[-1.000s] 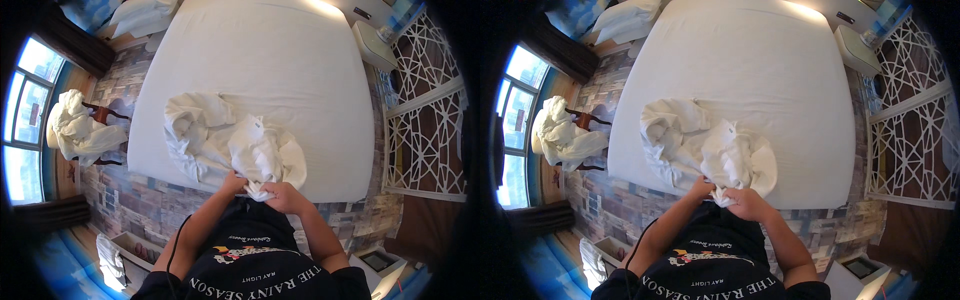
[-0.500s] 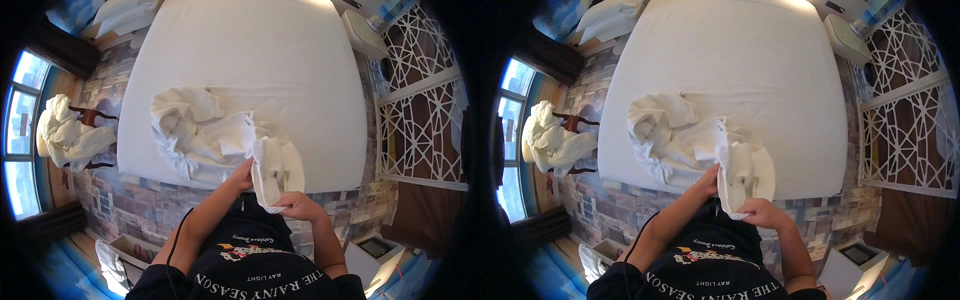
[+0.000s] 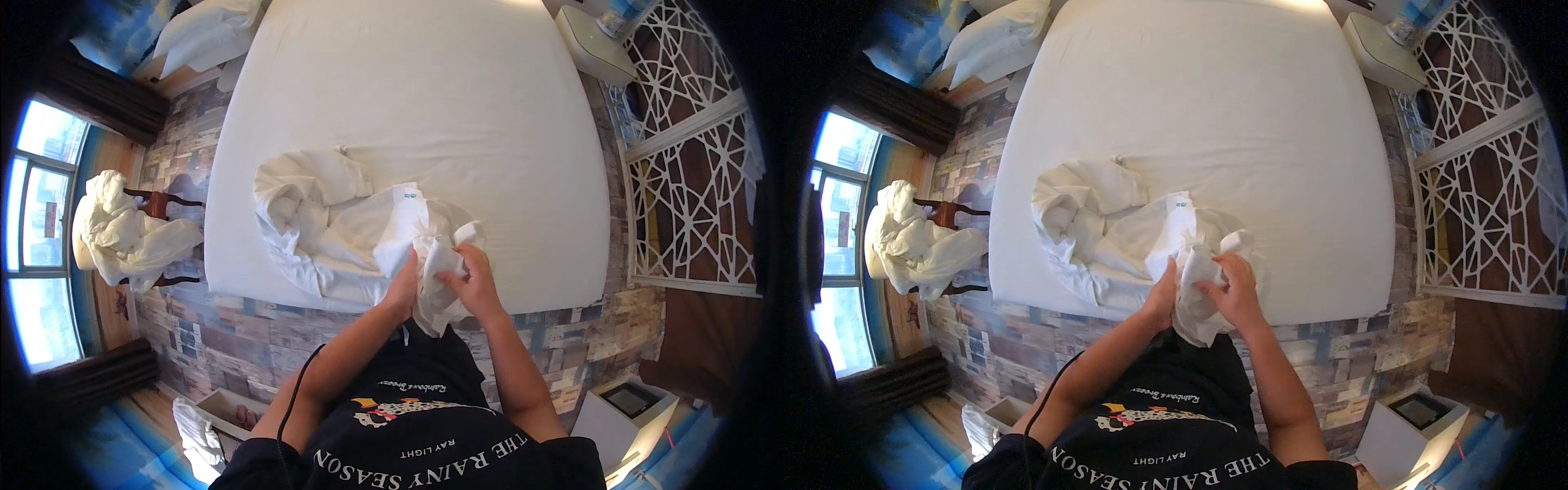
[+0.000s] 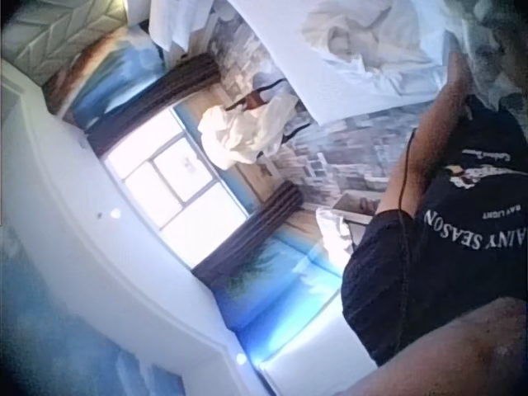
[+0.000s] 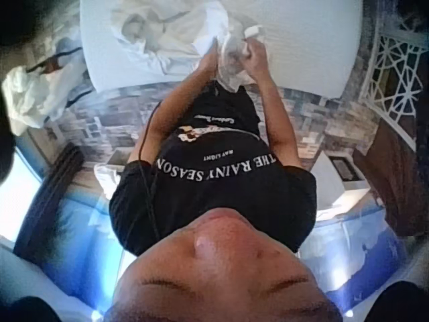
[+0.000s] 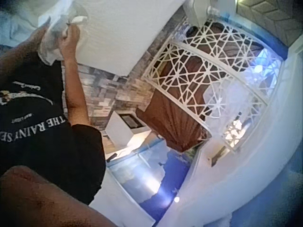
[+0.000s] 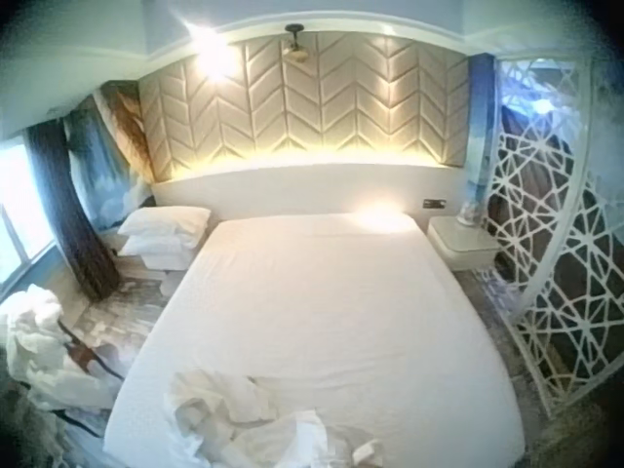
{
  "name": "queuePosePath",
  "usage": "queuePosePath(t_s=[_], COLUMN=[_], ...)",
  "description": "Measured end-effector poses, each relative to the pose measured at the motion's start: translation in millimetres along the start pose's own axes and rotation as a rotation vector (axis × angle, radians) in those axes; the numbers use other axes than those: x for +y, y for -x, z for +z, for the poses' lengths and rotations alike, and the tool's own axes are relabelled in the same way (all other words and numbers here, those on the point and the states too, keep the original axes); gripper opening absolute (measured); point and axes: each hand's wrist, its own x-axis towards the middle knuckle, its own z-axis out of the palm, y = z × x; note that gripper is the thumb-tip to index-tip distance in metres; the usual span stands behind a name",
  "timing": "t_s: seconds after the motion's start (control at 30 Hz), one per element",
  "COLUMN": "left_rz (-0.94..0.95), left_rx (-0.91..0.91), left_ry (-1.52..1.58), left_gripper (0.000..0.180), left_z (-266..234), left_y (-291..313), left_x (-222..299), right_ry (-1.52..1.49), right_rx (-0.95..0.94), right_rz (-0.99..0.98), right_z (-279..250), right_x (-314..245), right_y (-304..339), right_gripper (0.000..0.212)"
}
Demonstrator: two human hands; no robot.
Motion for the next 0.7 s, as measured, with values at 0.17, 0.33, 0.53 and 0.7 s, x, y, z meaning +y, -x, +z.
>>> queuePosePath(t_s=[0.17, 0.33, 0.53, 0.7], left_rz=[0.005, 0.178, 0.091, 0.444], left_rx=[-0.065, 0.13, 0.278, 0.488], left_ry=[-0.078, -1.073, -1.221, -1.056], left_gripper=[0.057, 0.071, 0.038, 0.027], left_z=[-27, -27, -48, -136], left_y=[7, 16, -2, -17], left_x=[8, 7, 18, 32], right_ry=[-0.038, -0.365, -0.682, -0.478], right_rx=[0.078, 0.333, 0.818, 1.022], right_rz=[0.065, 0.334, 0.48, 0.453], right_z=[-7, -32, -108, -196], right_x=[14, 33, 58, 101], right_y=[-1, -1, -3, 32], right_gripper=[0.015, 0.021, 0.018, 0.02])
